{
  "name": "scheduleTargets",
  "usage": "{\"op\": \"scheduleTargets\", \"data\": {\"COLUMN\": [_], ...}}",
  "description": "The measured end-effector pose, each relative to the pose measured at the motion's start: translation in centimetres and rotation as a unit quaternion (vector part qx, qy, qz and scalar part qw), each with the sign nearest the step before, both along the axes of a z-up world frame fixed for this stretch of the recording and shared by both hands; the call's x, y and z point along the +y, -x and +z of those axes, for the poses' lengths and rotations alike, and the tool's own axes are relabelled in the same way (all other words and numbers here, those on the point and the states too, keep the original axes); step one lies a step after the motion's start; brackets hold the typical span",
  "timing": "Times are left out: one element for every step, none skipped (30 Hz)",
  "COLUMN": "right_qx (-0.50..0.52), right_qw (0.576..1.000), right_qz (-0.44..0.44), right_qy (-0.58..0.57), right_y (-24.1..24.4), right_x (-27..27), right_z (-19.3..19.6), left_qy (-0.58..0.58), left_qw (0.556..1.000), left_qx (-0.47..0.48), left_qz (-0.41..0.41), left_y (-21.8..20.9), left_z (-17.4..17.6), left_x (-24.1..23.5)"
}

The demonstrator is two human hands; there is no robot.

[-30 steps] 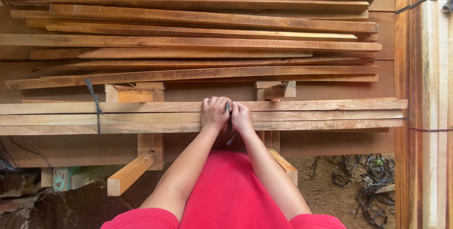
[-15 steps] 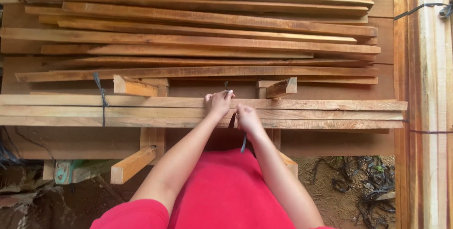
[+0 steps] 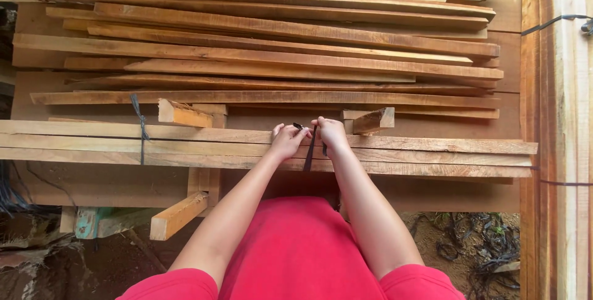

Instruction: The person gathers several thin wooden planks and secures them into a bundle using a black strap. They wrap the strap around the wood and tie it tightly by hand. The person then lifts the completed bundle and places it on a larger stack of similar wood.

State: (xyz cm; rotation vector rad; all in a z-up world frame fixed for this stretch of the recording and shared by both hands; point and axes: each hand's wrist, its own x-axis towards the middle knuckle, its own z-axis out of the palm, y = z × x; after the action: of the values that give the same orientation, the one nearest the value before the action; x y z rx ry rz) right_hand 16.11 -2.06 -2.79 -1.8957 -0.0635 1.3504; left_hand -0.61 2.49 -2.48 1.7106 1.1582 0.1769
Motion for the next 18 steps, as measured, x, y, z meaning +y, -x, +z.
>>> {"op": "scheduleTargets", "data": {"right_qx": [0.000, -0.005, -0.010, -0.009, -0.023, -0.037, -0.037, -0.059, -0.082, -0.082, -0.123, -0.164, -0.166, -0.207, -0.247, -0.244, -0.256, -0.272], "right_qw": [1.000, 1.000, 1.000, 1.000, 0.999, 0.997, 0.997, 0.994, 0.991, 0.991, 0.987, 0.982, 0.982, 0.976, 0.962, 0.963, 0.956, 0.949], "right_qz": [0.000, -0.005, -0.011, -0.012, -0.010, -0.010, -0.011, -0.019, -0.026, -0.026, -0.020, -0.014, -0.014, 0.051, 0.115, 0.116, 0.139, 0.159], "right_qy": [0.000, -0.007, -0.015, -0.015, -0.042, -0.067, -0.067, -0.086, -0.105, -0.106, -0.102, -0.095, -0.094, -0.053, -0.012, -0.011, -0.010, -0.011], "right_y": [0.4, 0.8, 1.2, 2.0, 2.7, 3.4, 3.9, 4.3, 4.7, 5.1, 5.5, 5.9, 6.2, 6.5, 6.9, 6.9, 6.9, 6.5], "right_x": [0.4, 0.5, 0.7, 0.7, 0.7, 0.6, 0.4, 0.0, -0.3, -1.2, -2.1, -3.2, -3.4, -3.7, -4.0, -4.0, -4.0, -3.6], "right_z": [0.7, 1.4, 2.1, 2.7, 3.4, 4.0, 4.4, 4.9, 5.3, 5.6, 5.8, 6.1, 7.0, 7.8, 8.6, 8.6, 8.7, 8.7], "left_qy": [0.000, 0.024, 0.048, 0.048, 0.058, 0.069, 0.069, 0.065, 0.062, 0.061, 0.050, 0.041, 0.043, 0.035, 0.027, 0.029, 0.032, 0.032], "left_qw": [1.000, 1.000, 0.999, 0.999, 0.998, 0.998, 0.998, 0.998, 0.998, 0.998, 0.999, 0.999, 0.999, 0.999, 0.999, 0.999, 0.999, 0.999], "left_qx": [0.000, -0.003, -0.006, -0.006, -0.001, 0.003, 0.004, 0.006, 0.007, 0.007, 0.005, 0.002, 0.000, 0.001, 0.001, 0.004, 0.012, 0.017], "left_qz": [0.000, -0.003, -0.006, -0.007, -0.009, -0.012, -0.013, -0.005, 0.003, 0.003, 0.008, 0.013, 0.012, 0.017, 0.022, 0.022, 0.027, 0.028], "left_y": [0.0, 0.1, 0.1, 0.2, 0.3, 0.5, 0.4, 0.2, 0.1, 0.1, 0.1, -0.1, -0.1, 0.0, 0.0, 0.0, 0.0, -0.5], "left_z": [0.0, -0.1, -0.1, -0.9, -1.7, -2.6, -2.4, -2.2, -2.0, -1.4, -0.8, -0.3, -0.8, -1.3, -1.9, -1.6, -1.3, -0.9], "left_x": [0.2, 0.4, 0.5, 0.6, 0.7, 0.8, 0.8, 0.8, 0.7, 0.6, 0.5, 0.2, 0.2, 0.2, 0.2, 0.0, -0.1, 0.2]}}
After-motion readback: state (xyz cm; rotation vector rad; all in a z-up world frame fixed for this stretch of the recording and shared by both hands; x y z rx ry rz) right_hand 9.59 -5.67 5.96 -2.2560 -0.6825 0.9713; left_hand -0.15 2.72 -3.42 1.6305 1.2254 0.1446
